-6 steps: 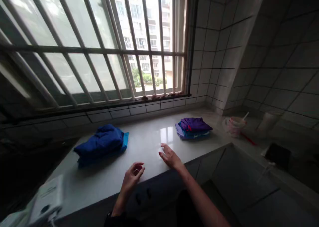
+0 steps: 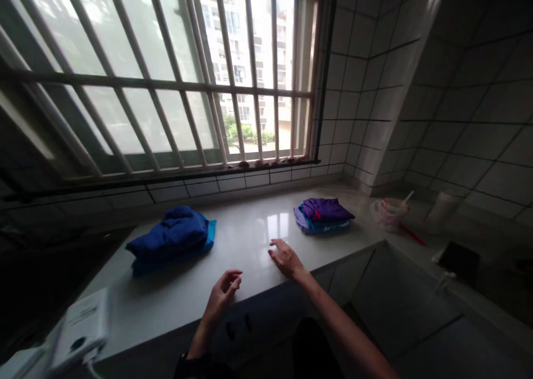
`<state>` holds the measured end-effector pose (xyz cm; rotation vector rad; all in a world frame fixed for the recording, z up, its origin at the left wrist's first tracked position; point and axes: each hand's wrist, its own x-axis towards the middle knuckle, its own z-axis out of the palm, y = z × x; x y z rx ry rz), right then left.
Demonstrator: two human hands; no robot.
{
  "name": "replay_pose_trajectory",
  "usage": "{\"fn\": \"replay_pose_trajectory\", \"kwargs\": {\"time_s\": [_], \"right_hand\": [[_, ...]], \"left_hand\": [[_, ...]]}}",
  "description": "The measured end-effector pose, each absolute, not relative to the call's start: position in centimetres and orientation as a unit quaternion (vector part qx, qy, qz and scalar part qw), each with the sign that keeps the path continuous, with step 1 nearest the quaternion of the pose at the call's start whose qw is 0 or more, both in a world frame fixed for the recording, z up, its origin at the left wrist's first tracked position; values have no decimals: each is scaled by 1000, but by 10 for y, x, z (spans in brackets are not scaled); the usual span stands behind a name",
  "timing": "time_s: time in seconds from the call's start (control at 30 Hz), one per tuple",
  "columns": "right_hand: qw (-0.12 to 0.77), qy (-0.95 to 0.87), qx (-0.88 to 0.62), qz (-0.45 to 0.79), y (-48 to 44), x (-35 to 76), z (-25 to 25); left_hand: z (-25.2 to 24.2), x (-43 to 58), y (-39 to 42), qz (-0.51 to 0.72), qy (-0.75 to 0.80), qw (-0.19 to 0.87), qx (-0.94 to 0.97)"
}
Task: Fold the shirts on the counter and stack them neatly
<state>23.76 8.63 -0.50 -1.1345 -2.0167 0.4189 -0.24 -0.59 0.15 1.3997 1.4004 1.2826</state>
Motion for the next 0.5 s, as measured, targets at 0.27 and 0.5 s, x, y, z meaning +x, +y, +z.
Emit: {"fn": "replay_pose_trajectory", "kwargs": {"time_s": [0.27, 0.5], "right_hand": [[192, -631, -751, 34, 144, 333, 113], [87, -633, -769, 24, 155, 363, 148]], "left_hand": [[-7, -2, -4, 482, 538, 381, 577], [-7, 1, -5, 472, 539, 381, 584]]}}
